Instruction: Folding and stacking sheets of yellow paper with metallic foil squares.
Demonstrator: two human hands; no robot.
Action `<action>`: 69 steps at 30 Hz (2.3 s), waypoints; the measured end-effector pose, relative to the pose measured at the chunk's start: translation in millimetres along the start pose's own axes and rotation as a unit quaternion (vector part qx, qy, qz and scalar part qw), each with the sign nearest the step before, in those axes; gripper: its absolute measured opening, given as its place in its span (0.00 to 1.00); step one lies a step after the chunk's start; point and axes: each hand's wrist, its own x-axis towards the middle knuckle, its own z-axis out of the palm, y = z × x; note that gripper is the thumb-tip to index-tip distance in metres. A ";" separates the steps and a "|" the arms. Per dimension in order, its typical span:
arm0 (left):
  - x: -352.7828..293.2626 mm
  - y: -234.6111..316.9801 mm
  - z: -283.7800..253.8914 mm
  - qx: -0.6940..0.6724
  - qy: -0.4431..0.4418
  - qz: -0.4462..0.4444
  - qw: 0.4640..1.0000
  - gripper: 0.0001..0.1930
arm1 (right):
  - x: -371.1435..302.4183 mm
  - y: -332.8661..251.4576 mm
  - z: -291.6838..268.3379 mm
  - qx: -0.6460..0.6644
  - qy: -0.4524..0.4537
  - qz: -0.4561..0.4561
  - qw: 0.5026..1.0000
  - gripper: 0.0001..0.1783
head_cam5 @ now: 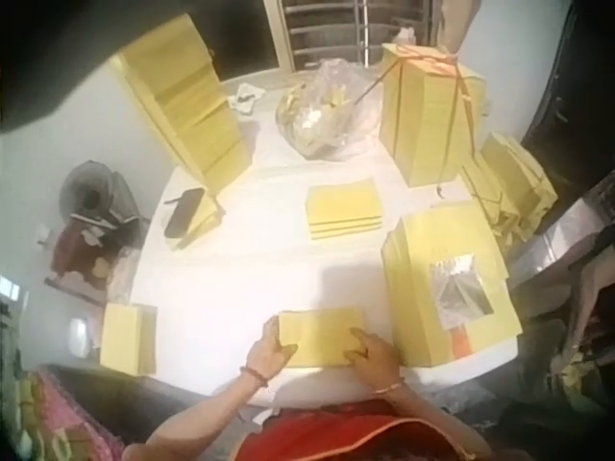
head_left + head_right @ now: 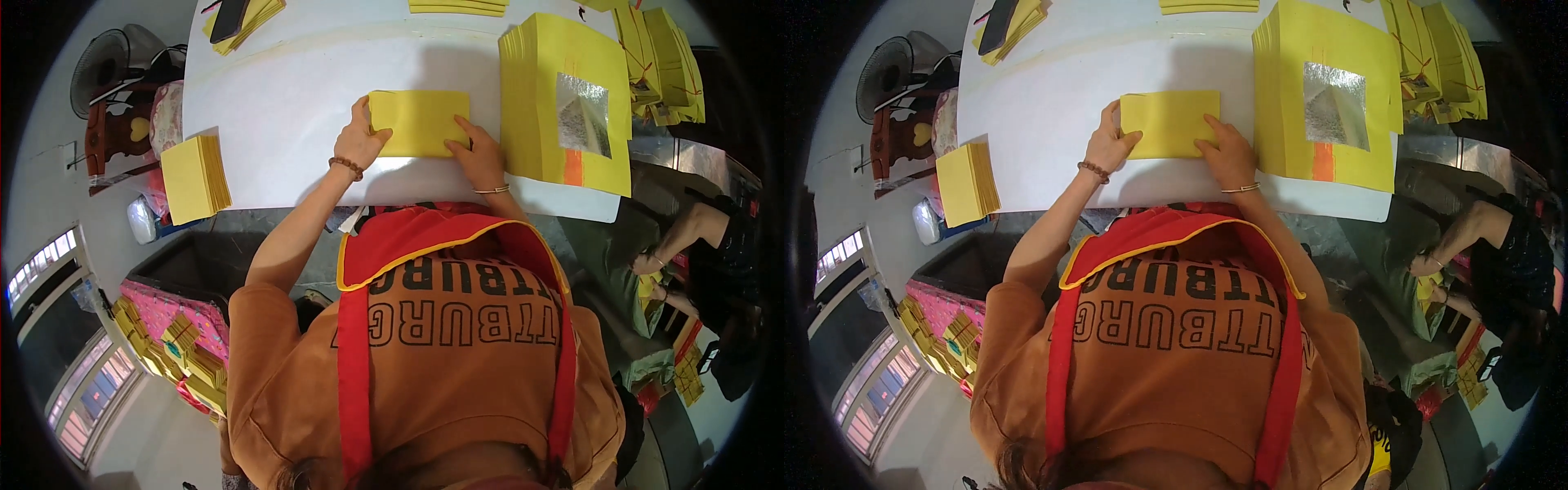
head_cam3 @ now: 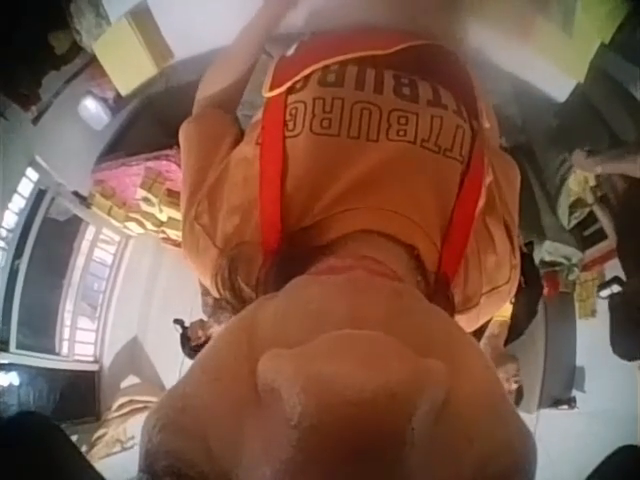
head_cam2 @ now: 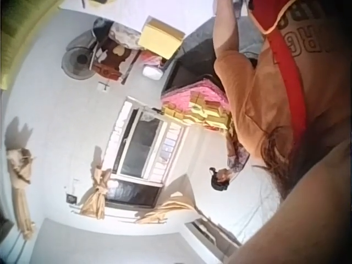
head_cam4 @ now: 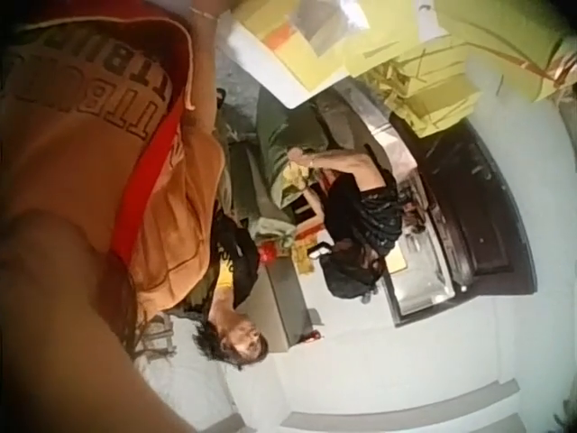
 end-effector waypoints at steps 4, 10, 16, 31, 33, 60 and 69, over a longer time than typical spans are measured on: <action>4.0 -4.4 -0.5 -0.005 0.003 0.011 1.000 0.41 | 0.6 -3.0 -1.4 -0.028 -0.013 0.015 0.999 0.26; 14.0 -15.4 4.2 0.036 0.033 0.025 0.998 0.39 | 1.9 6.1 8.4 -0.004 0.032 -0.025 0.999 0.28; 9.9 -6.1 -0.9 0.017 0.046 0.019 0.999 0.36 | 1.6 0.3 4.8 -0.019 0.036 -0.014 0.999 0.26; -1.3 26.4 41.6 0.319 0.042 0.431 0.843 0.34 | 4.0 -6.3 1.7 -0.046 -0.002 0.015 0.999 0.26; -2.5 29.1 43.1 0.320 0.045 0.422 0.847 0.34 | 1.1 -1.2 -1.0 -0.005 -0.009 0.025 1.000 0.25; 14.2 6.3 17.4 0.360 0.060 0.424 0.829 0.30 | -15.2 -6.6 29.3 -0.262 -0.101 -0.283 0.917 0.28; 10.0 8.3 20.0 0.341 0.060 0.435 0.831 0.34 | 9.1 -11.7 27.2 -0.139 0.018 -0.178 0.974 0.24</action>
